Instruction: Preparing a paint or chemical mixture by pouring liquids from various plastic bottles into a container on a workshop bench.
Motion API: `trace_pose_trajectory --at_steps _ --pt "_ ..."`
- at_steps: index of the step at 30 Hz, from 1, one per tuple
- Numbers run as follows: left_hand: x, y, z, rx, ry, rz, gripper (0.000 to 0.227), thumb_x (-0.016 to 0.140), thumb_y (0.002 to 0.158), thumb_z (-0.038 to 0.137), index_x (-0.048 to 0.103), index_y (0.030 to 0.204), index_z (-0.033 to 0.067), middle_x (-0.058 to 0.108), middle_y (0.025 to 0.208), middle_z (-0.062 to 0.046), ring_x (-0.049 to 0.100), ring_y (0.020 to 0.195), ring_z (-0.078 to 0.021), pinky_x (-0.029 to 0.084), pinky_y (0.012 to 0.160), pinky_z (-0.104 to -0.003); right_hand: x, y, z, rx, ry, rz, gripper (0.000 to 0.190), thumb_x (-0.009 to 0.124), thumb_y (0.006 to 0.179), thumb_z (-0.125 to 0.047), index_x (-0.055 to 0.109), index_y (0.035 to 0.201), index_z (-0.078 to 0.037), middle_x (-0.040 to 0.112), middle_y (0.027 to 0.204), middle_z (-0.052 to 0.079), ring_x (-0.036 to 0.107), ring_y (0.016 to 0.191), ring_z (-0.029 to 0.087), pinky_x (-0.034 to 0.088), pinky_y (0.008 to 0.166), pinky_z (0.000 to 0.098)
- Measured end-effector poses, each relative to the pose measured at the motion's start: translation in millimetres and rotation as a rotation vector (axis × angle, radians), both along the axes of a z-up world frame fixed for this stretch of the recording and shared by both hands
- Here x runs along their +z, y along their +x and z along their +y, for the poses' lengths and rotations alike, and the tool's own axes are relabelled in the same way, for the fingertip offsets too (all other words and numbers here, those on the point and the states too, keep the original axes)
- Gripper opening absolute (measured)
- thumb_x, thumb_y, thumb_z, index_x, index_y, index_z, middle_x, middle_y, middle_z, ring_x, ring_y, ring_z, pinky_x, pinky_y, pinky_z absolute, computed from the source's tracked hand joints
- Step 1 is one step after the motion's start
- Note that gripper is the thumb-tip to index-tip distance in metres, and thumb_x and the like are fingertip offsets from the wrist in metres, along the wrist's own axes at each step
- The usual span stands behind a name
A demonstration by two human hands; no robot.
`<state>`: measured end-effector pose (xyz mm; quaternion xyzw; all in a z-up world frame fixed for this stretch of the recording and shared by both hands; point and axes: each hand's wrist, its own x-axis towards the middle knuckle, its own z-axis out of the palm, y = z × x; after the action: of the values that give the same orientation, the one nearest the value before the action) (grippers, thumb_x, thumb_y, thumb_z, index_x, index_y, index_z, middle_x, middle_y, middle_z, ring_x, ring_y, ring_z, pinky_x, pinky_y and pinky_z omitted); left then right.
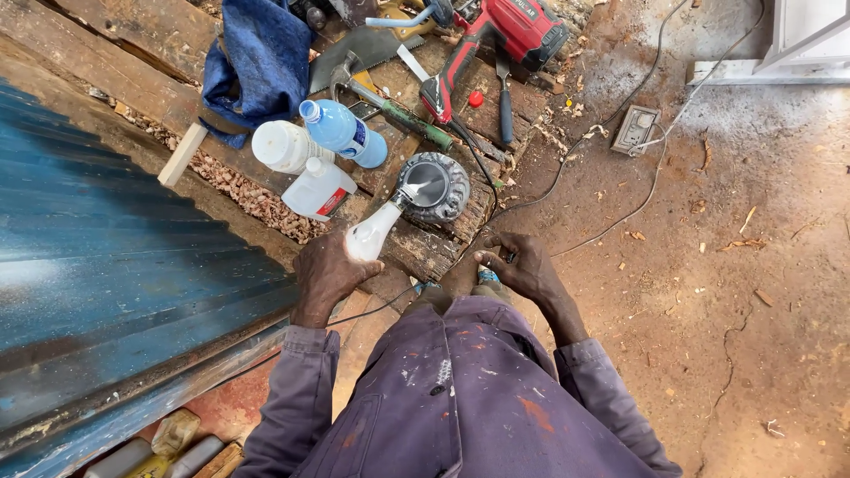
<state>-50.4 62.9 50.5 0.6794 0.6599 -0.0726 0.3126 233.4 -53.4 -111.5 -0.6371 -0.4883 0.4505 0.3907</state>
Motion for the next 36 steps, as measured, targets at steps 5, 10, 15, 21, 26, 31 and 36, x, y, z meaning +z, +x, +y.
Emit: trace_pose_trajectory --at_steps 5,10,15,21,26,31,36 --pt "7 1 1 0.002 -0.014 -0.006 0.062 0.085 0.067 0.041 0.07 0.116 0.0054 0.077 0.093 -0.017 0.073 0.105 -0.0369 0.054 0.093 -0.047 15 1 4 -0.014 -0.016 0.0 0.029 0.085 0.084 -0.029 0.078 0.101 -0.007 0.058 0.057 0.007 0.059 0.054 0.02 0.045 0.053 0.0326" --pt "12 2 0 0.008 -0.001 0.004 0.062 0.084 0.066 0.041 0.07 0.114 0.0054 0.078 0.092 -0.017 0.073 0.106 -0.037 0.054 0.091 -0.046 5 3 3 -0.01 -0.033 -0.024 0.028 0.083 0.085 -0.03 0.078 0.103 -0.008 0.058 0.059 0.007 0.06 0.056 0.02 0.045 0.054 0.032" --pt "16 3 2 0.005 -0.034 -0.009 0.059 0.082 0.068 0.04 0.066 0.114 0.0077 0.076 0.071 -0.008 0.078 0.087 -0.0277 0.053 0.09 -0.04 4 1 5 -0.003 -0.027 -0.033 0.027 0.082 0.085 -0.03 0.078 0.101 -0.009 0.059 0.06 0.009 0.059 0.055 0.022 0.045 0.052 0.034" --pt "12 0 -1 -0.026 -0.006 -0.011 0.066 0.085 0.067 0.04 0.065 0.12 0.0057 0.076 0.102 -0.022 0.07 0.111 -0.0421 0.053 0.091 -0.049 0 -1 5 -0.007 -0.006 -0.039 0.027 0.083 0.085 -0.031 0.078 0.1 -0.009 0.059 0.06 0.008 0.059 0.053 0.021 0.044 0.051 0.0327" --pt "15 2 -2 -0.035 0.01 -0.006 0.066 0.084 0.069 0.041 0.065 0.12 0.0043 0.075 0.105 -0.024 0.069 0.112 -0.0441 0.053 0.092 -0.051 -1 0 6 -0.017 -0.008 -0.028 0.026 0.082 0.086 -0.029 0.078 0.099 -0.007 0.058 0.059 0.008 0.058 0.053 0.02 0.043 0.051 0.0321" --pt "13 1 -1 -0.026 0.01 -0.016 0.069 0.083 0.068 0.045 0.065 0.121 0.0036 0.074 0.107 -0.026 0.067 0.114 -0.0468 0.053 0.093 -0.054 -13 3 3 -0.032 -0.031 -0.019 0.028 0.083 0.086 -0.029 0.077 0.1 -0.005 0.059 0.06 0.01 0.059 0.054 0.022 0.043 0.051 0.0337" --pt "5 0 -1 -0.001 0.002 -0.022 0.071 0.084 0.067 0.047 0.067 0.121 0.0052 0.074 0.107 -0.024 0.067 0.114 -0.046 0.053 0.093 -0.055 -31 5 0 -0.073 -0.039 -0.027 0.03 0.084 0.086 -0.031 0.077 0.101 -0.006 0.059 0.06 0.009 0.058 0.056 0.019 0.043 0.051 0.0317"
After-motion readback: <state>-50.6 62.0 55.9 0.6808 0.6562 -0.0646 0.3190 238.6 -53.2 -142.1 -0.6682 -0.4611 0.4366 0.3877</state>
